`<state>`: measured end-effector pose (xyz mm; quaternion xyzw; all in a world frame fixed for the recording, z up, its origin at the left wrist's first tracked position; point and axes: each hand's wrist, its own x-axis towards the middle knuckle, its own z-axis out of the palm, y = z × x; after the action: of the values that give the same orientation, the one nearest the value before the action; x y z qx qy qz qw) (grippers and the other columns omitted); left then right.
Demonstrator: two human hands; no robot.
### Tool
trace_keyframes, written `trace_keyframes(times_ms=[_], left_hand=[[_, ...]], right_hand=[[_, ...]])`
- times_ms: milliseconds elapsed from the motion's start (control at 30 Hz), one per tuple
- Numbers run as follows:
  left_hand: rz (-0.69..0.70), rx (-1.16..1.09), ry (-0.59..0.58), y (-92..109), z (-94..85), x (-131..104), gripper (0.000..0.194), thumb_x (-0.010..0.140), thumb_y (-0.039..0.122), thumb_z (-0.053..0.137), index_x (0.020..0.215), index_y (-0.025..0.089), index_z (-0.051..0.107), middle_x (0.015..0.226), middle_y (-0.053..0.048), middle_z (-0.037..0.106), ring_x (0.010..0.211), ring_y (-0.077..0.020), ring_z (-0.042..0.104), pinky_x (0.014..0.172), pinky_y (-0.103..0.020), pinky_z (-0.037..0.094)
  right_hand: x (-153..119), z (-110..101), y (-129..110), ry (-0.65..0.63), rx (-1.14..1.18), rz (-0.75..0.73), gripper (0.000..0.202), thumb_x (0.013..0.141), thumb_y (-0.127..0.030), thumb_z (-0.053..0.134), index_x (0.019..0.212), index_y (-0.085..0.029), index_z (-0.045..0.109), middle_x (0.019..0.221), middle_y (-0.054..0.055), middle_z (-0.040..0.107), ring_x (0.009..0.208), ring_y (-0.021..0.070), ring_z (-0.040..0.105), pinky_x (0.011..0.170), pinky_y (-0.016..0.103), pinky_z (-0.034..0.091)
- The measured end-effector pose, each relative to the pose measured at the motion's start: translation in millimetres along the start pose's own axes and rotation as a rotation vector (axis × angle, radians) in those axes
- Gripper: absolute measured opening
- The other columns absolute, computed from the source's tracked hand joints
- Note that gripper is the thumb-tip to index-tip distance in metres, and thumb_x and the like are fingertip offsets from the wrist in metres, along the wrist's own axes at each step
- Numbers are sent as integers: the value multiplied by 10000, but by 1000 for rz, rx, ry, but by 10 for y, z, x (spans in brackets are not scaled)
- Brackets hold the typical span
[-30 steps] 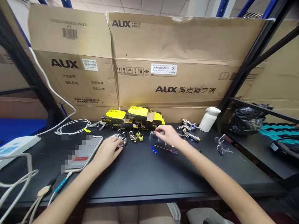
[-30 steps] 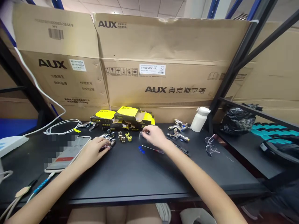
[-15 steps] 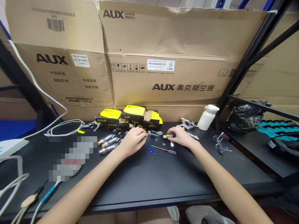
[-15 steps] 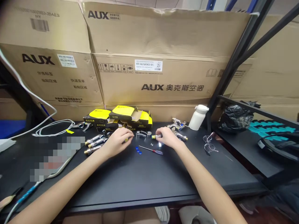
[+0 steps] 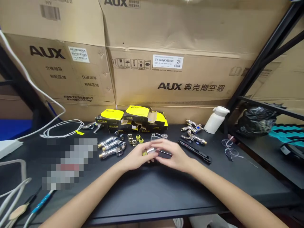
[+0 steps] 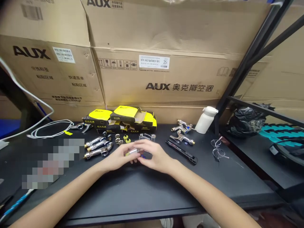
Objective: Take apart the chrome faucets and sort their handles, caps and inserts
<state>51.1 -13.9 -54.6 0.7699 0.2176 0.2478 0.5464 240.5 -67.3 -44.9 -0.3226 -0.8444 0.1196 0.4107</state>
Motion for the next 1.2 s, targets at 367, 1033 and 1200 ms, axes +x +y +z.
trace_keyframes(times_ms=[367,1033,1200], left_hand=[[14,-98,105,-57,-181,21,316,705,189,683,1011,143,619,898,-48,620,826,-149,563,782,-293,437],[37,-114,166,-75,-194,28,281,720,155,666,997,150,625,1017,-69,633,966,-184,579,898,-330,445],[38,-97,155,-65,-194,26,286,720,182,675,1000,156,627,982,-60,636,925,-176,583,887,-337,458]], right_hand=[[-290,-457,163,-426,-416,481,70,771,-236,629,781,-168,615,760,30,609,702,161,560,633,258,400],[-200,-192,-191,37,-99,285,197,905,-249,484,944,-168,659,700,21,575,573,115,462,547,245,372],[-205,-143,-188,-27,-79,281,229,915,-263,469,901,-167,677,674,27,583,569,123,471,549,247,373]])
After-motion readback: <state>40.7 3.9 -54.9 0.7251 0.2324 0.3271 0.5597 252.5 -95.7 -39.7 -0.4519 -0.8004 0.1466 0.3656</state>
